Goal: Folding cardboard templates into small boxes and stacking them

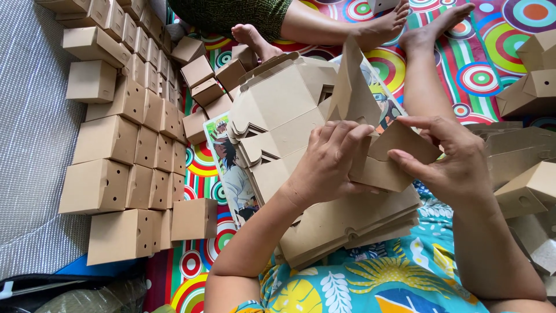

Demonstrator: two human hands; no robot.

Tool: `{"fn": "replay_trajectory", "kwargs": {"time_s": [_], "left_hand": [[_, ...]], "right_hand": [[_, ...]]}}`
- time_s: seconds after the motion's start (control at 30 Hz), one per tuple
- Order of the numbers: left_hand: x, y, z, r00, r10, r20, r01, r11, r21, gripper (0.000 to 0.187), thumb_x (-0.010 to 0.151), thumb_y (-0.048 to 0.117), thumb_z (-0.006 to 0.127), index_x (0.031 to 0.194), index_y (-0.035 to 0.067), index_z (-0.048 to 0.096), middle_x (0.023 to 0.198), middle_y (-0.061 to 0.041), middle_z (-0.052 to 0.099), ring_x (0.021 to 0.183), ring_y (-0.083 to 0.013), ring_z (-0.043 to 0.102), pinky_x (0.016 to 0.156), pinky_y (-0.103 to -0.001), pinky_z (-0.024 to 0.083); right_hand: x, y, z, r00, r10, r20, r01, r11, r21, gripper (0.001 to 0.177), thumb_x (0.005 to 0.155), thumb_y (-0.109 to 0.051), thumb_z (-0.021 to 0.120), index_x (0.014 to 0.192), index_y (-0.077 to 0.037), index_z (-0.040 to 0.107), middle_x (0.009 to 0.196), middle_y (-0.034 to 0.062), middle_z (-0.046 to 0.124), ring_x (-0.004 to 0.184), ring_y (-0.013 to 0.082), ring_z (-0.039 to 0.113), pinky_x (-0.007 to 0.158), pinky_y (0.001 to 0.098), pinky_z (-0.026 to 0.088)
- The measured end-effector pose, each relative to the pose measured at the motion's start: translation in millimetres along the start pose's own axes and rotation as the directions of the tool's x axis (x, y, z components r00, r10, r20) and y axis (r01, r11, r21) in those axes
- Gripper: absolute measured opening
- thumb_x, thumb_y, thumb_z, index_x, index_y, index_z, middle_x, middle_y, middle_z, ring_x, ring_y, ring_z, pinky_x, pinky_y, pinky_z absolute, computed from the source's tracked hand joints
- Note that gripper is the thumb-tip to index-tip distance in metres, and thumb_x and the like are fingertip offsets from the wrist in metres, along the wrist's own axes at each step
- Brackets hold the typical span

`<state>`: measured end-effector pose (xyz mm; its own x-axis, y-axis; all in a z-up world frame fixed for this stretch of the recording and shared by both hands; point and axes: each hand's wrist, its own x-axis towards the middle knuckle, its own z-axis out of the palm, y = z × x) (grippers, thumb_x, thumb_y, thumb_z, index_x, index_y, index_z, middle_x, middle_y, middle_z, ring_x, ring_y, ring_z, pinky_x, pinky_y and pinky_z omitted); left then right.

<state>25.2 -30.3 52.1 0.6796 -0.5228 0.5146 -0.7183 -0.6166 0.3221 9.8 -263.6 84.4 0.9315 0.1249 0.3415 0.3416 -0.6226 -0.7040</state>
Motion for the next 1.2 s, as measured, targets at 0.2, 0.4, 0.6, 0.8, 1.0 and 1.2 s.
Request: {"fn": "replay_trajectory", "kwargs": {"time_s": [0.2,0.4,0.6,0.8,1.0,1.2], "left_hand": [[-0.4,-2.1,2.7,0.999,0.051,0.003,-0.051,0.999,-0.006,0.095,0.077,0.075,0.070,0.144,0.014,0.042,0.138,-0.012,0.058,0.126,-0.0357,0.054,0.104,-0.050,0.041],[1.4,3.2,3.4,0.997,0.071,-0.006,-0.071,0.997,-0.011,0.090,0.078,0.072,0.069,0.141,0.013,0.045,0.134,-0.009,0.060,0.118,-0.0324,0.056,0.100,-0.046,0.039],[-5.6,-2.0,10.8,0.995,0.101,0.009,-0.097,0.974,-0.204,0.104,0.068,0.075,0.074,0.144,0.014,0.040,0.147,-0.018,0.045,0.138,-0.0408,0.049,0.122,-0.057,0.036],[-22.3,-9.6,10.4,0.990,-0.028,-0.139,-0.004,0.974,-0.225,0.103,0.081,0.082,0.053,0.159,0.021,0.026,0.129,-0.009,0.038,0.124,-0.0246,0.042,0.109,-0.039,0.034],[-13.5,10.9,6.4,0.972,-0.152,-0.177,0.111,0.969,-0.222,0.041,0.115,0.021,0.041,0.156,0.022,0.046,0.112,-0.003,0.037,0.112,-0.0211,0.042,0.112,-0.037,0.027],[-9.9,14.0,12.5,0.916,-0.207,-0.343,0.078,0.932,-0.354,0.027,0.114,0.022,0.049,0.140,0.019,0.056,0.110,-0.001,0.053,0.111,-0.0215,0.044,0.105,-0.032,0.044]], "right_hand": [[-3.2,2.3,3.4,0.994,-0.076,-0.080,0.072,0.996,-0.049,0.042,0.089,-0.016,0.087,0.129,-0.010,0.076,0.107,0.0089,0.071,0.089,0.0188,0.064,0.074,0.0305,0.047],[2.5,2.5,-1.7,0.971,-0.201,0.127,0.207,0.977,-0.041,0.062,0.086,-0.021,0.080,0.144,-0.005,0.064,0.113,0.0115,0.071,0.101,0.0216,0.064,0.087,0.0312,0.046],[11.2,-3.9,-6.9,0.883,-0.179,0.434,0.051,0.955,0.292,0.059,0.094,-0.010,0.059,0.151,-0.006,0.048,0.155,0.0071,0.054,0.141,0.0143,0.050,0.118,0.0298,0.037],[4.1,18.3,-0.2,0.908,-0.242,0.342,0.182,0.963,0.199,0.051,0.100,-0.015,0.056,0.150,-0.006,0.054,0.111,0.0078,0.073,0.096,0.0160,0.067,0.082,0.0286,0.049],[-3.0,14.3,2.4,0.930,-0.205,0.304,0.150,0.969,0.195,0.048,0.097,-0.015,0.061,0.146,-0.012,0.061,0.079,-0.0008,0.064,0.065,0.0111,0.047,0.060,0.0250,0.040],[-6.1,15.6,2.5,0.938,-0.157,0.307,0.076,0.962,0.262,0.048,0.097,-0.014,0.063,0.145,-0.012,0.062,0.075,-0.0059,0.054,0.059,0.0053,0.038,0.054,0.0188,0.032]]}}
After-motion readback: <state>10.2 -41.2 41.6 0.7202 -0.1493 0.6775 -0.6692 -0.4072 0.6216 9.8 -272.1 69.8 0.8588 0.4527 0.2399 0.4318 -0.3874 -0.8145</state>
